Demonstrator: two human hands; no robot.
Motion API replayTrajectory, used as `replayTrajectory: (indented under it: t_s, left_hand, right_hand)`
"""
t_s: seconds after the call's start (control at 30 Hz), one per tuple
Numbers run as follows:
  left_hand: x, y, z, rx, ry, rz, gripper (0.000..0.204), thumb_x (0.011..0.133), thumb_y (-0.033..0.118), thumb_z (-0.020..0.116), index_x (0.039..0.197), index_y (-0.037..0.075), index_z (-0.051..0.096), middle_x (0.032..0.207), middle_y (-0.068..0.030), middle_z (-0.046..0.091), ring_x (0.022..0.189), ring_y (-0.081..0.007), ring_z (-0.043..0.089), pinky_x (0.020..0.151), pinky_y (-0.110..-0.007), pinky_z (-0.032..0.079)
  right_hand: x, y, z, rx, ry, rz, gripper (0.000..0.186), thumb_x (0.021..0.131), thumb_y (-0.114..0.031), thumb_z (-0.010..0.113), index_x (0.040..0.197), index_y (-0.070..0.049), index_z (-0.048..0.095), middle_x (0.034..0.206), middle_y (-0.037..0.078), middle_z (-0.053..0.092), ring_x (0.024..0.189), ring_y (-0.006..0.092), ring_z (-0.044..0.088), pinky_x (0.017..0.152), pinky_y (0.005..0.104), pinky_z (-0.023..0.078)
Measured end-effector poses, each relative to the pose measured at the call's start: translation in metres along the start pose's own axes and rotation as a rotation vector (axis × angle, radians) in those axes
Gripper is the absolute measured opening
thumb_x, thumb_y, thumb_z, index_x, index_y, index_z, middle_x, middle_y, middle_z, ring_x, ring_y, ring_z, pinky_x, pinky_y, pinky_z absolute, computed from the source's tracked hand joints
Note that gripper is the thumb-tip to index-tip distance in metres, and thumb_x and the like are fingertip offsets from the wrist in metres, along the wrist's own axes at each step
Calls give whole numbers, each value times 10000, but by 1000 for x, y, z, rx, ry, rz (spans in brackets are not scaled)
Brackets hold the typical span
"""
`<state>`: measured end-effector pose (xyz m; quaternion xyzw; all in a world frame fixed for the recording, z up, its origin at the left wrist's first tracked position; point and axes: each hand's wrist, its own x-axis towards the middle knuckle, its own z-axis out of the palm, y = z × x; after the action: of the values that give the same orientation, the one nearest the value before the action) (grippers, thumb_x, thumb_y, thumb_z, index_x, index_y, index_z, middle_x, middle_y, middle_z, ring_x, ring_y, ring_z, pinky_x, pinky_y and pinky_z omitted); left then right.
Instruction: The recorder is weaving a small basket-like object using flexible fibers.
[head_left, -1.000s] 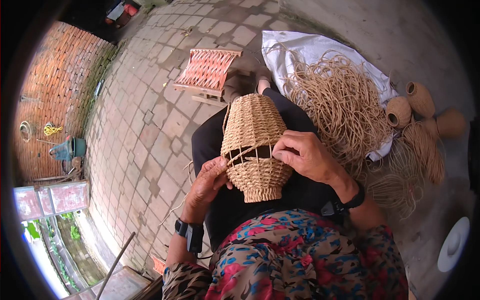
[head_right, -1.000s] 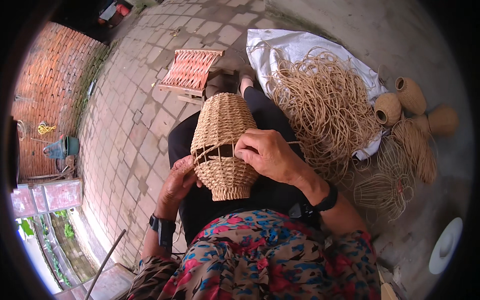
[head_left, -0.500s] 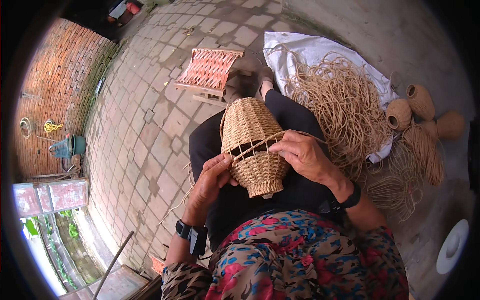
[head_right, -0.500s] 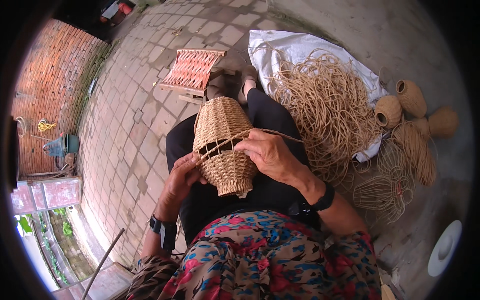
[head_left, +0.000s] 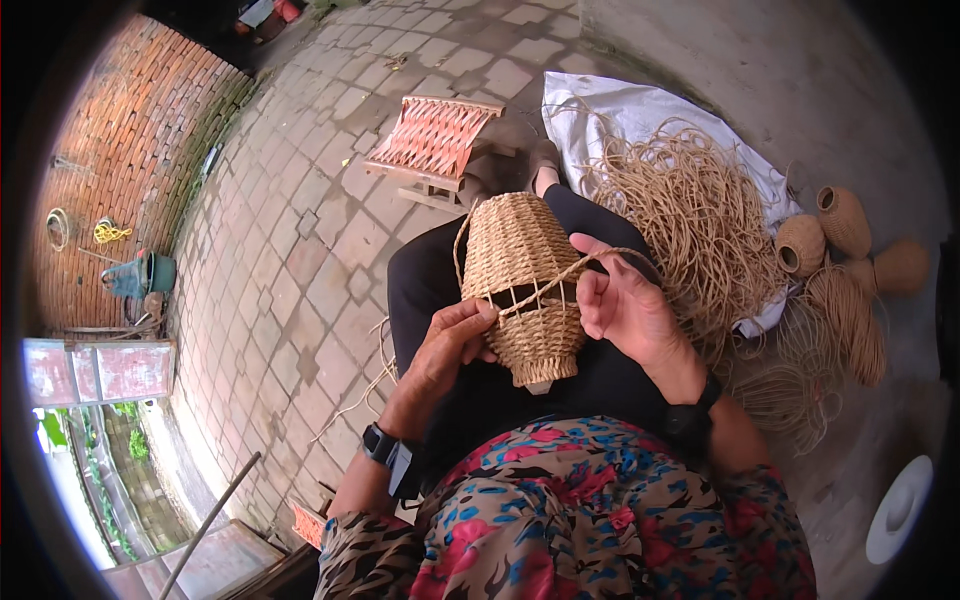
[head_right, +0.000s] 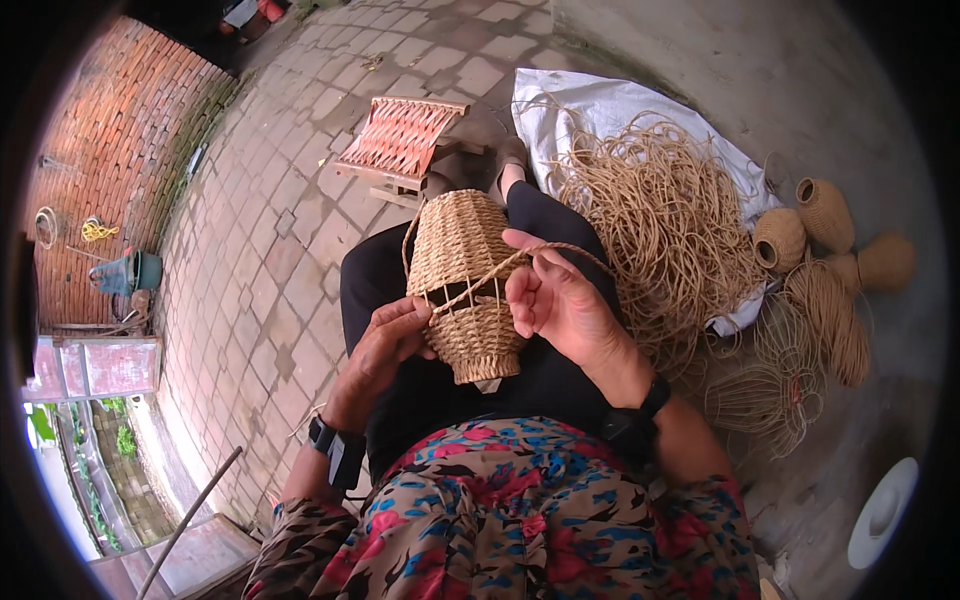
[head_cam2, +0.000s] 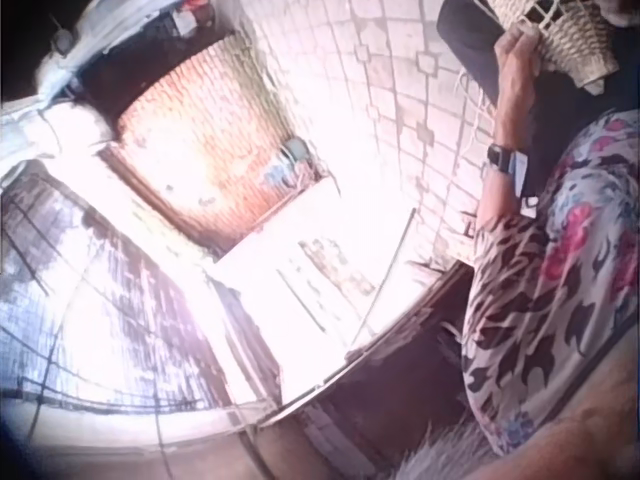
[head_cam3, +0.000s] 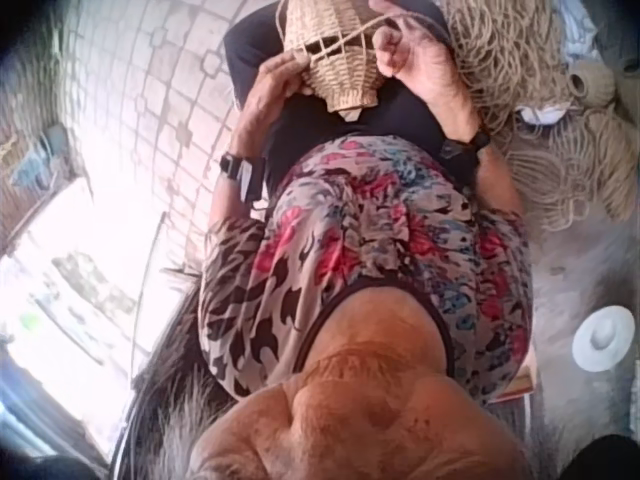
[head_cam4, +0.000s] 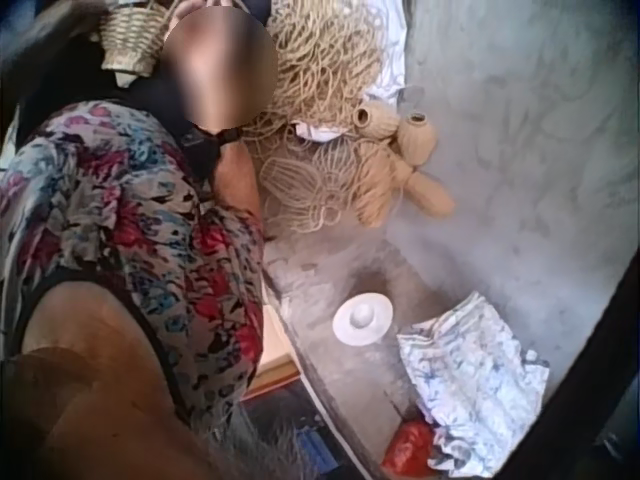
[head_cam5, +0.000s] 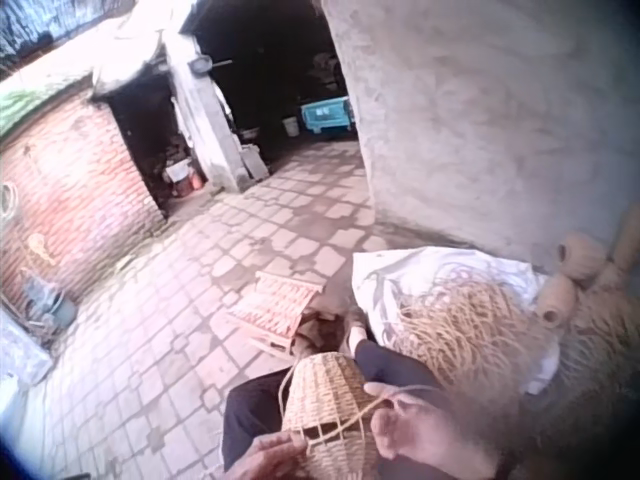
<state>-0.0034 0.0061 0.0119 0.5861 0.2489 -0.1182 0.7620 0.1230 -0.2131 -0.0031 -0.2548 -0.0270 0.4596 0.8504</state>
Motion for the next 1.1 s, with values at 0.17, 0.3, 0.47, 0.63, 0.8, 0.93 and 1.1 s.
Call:
replayTrajectory:
  t_s: [0.17, 0.3, 0.47, 0.63, 0.8, 0.93, 1.1]
  left_hand:
    - [-1, -3, -1, -47, -5, 8, 193, 917, 238, 566, 910, 54, 624, 621, 62, 458, 486, -22, 359, 538, -205, 452]
    - [-3, 4, 0, -84, -56, 35, 185, 913, 224, 564, 922, 44, 603, 624, 55, 455, 480, -25, 354, 557, -214, 463]
    - [2, 1, 4, -20, -23, 19, 174, 906, 230, 591, 926, 59, 612, 686, 46, 521, 506, -30, 404, 562, -215, 466]
    - [1, -1, -1, -12, 4, 3, 178, 907, 251, 605, 915, 73, 612, 733, 34, 576, 577, -41, 489, 575, -213, 471]
    - [-11, 22, 5, 872, 267, 276, 249, 834, 283, 674, 919, 50, 653, 778, -75, 631, 595, -144, 605, 550, -277, 485]
    - [2, 66, 36, 1096, 382, 635, 250, 781, 166, 684, 1000, 51, 655, 895, -126, 658, 714, -260, 628, 678, -348, 514]
    - [60, 104, 93, 1356, -259, 1248, 194, 772, 105, 653, 962, 65, 658, 896, -123, 659, 705, -280, 628, 637, -351, 523]
  right_hand:
    - [3, -2, 11, -577, 79, -71, 362, 943, -343, 537, 1084, -11, 565, 713, 16, 584, 568, 57, 541, 483, 183, 434]
    - [-1, -1, -3, -738, 211, -55, 370, 956, -366, 511, 956, -9, 608, 606, 0, 539, 461, 36, 480, 402, 157, 373]
    - [-8, -4, -1, -925, 212, 134, 332, 888, -371, 624, 789, -57, 584, 558, -27, 508, 411, 16, 423, 369, 155, 321]
    - [-6, 0, 18, -971, 246, 89, 206, 830, -213, 710, 818, -42, 595, 620, -35, 502, 534, 12, 469, 444, 167, 365]
    - [-5, -6, -9, -1706, 370, -636, 310, 749, -49, 657, 1044, -74, 563, 804, 32, 577, 727, 190, 571, 743, 336, 430]
    - [-14, -32, -39, -1869, 283, -462, 159, 762, -41, 623, 906, -98, 591, 751, 42, 596, 733, 230, 576, 828, 386, 353]
    - [4, -130, -70, -2128, 429, -662, 147, 792, -29, 563, 688, -124, 520, 548, 9, 499, 609, 170, 544, 770, 399, 386]
